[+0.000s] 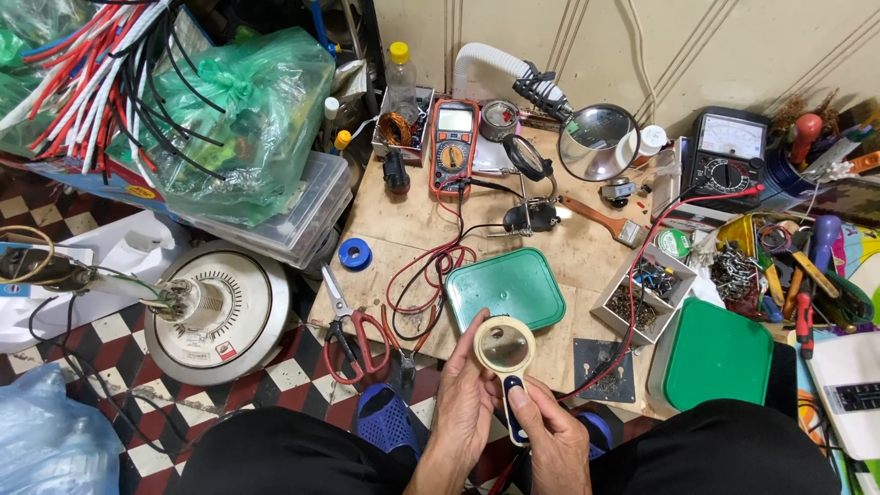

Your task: The person sits on the floor in a cluttered workspace and picks up a small black electronic component. They then use a handheld magnifying glass to closely view the component, rotating it to inspect different sides.

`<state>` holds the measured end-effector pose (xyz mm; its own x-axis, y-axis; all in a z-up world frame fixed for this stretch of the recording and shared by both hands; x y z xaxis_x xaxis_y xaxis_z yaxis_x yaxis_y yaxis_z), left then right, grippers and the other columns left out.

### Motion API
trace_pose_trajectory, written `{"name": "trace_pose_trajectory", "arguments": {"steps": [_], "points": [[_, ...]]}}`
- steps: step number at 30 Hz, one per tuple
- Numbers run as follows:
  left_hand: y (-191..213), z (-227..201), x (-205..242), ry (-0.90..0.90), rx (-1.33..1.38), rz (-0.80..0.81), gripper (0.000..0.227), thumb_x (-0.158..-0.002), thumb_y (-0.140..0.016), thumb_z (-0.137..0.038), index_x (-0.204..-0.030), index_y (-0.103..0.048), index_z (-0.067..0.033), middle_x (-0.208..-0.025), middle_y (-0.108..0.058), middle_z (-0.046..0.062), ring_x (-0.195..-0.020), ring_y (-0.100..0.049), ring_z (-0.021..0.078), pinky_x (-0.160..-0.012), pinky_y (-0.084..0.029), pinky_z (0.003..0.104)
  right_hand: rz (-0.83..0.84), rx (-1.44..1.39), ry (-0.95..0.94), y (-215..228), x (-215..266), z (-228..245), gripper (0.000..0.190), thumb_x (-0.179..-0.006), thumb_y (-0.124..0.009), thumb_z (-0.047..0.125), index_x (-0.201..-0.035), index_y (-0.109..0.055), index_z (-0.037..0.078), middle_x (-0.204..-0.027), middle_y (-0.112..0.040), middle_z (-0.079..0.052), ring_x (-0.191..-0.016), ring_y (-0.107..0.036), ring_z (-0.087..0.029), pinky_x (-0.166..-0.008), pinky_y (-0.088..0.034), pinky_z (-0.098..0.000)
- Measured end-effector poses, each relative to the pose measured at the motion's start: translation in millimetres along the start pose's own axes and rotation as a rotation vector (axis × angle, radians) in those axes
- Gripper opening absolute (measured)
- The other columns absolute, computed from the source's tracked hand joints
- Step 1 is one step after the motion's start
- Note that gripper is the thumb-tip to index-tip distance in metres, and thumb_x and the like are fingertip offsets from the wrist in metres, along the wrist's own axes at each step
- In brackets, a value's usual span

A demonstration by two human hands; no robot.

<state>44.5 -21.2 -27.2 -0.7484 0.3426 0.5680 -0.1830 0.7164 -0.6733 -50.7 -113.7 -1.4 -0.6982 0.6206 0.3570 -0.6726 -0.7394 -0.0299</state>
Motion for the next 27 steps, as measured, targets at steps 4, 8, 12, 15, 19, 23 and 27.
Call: {"name": "trace_pose_trajectory", "arguments": {"steps": [4,8,12,15,19,23,27], "points": [[-1,-5,1,-0.003,-0.014,-0.087,0.069,-0.097,-0.073,-0.027,-0.163,-0.065,-0.012,-0.139,-0.079,0.013,-0.104,-0.072,0.0221,-0.072,-0.058,0.031,0.025,-0.128,0.037,-3,0,6,0.034,-0.097,-0.072,0.007,-0.121,-0.087,-0.012,-0.113,-0.091,-0.023,-0.103,-0.086,-0.031,-0.101,-0.071,-0.0411],[-16,-22,16,0.01,0.001,-0.082,0.071,-0.096,-0.072,-0.025,-0.164,-0.06,-0.0112,-0.134,-0.081,0.025,-0.118,-0.079,0.0332,-0.075,-0.065,0.039,-0.15,-0.321,-0.114,-3,1,17,0.039,-0.1,-0.067,0.004,-0.13,-0.078,-0.019,-0.113,-0.084,-0.039,-0.099,-0.081,-0.044,-0.093,-0.068,-0.0506],[-21,-26,23,0.035,0.043,-0.156,0.067,-0.097,-0.068,-0.02,-0.163,-0.062,-0.0073,-0.142,-0.064,0.027,-0.119,-0.075,0.0416,-0.108,-0.062,0.05,-0.221,-0.368,-0.04,10,-5,15,0.037,-0.106,-0.062,0.007,-0.128,-0.073,-0.021,-0.123,-0.081,-0.035,-0.096,-0.08,-0.047,-0.082,-0.065,-0.0475],[-22,-26,23,0.036,0.036,-0.158,0.069,-0.097,-0.068,-0.021,-0.164,-0.061,-0.0071,-0.14,-0.067,0.026,-0.116,-0.076,0.0397,-0.106,-0.063,0.049,-0.256,-0.375,-0.013,18,-9,7,0.036,-0.109,-0.062,0.011,-0.125,-0.071,-0.02,-0.114,-0.08,-0.036,-0.082,-0.077,-0.046,-0.069,-0.063,-0.0469],[-18,-23,19,0.031,0.035,-0.151,0.069,-0.096,-0.07,-0.021,-0.164,-0.061,-0.0074,-0.141,-0.064,0.027,-0.112,-0.077,0.0374,-0.101,-0.064,0.046,-0.147,-0.204,-0.059,13,1,22,0.039,-0.108,-0.064,0.018,-0.114,-0.079,-0.017,-0.089,-0.083,-0.033,-0.055,-0.068,-0.034,-0.055,-0.056,-0.0418],[-17,-20,19,0.039,0.047,-0.154,0.067,-0.097,-0.069,-0.02,-0.163,-0.062,-0.0087,-0.134,-0.071,0.026,-0.12,-0.075,0.0402,-0.101,-0.063,0.049,-0.094,-0.209,-0.101,5,0,9,0.037,-0.106,-0.066,0.015,-0.104,-0.082,-0.019,-0.09,-0.086,-0.034,-0.06,-0.07,-0.035,-0.058,-0.055,-0.0426],[-20,-24,22,0.048,-0.001,-0.167,0.067,-0.098,-0.068,-0.023,-0.164,-0.061,-0.0103,-0.135,-0.072,0.024,-0.117,-0.077,0.0387,-0.098,-0.065,0.048,-0.158,-0.267,-0.188,1,7,20,0.037,-0.106,-0.066,0.01,-0.116,-0.081,-0.022,-0.097,-0.083,-0.035,-0.071,-0.07,-0.037,-0.064,-0.056,-0.0439]]}}
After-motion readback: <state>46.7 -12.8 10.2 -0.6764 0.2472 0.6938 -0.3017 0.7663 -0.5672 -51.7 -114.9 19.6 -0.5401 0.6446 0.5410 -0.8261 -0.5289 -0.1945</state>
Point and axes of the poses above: each hand's wrist, its own x-axis away from the middle knuckle, its own y-axis out of the back of the hand, z = x × y, the point moved 6 cm from there along -x, towards the middle knuckle
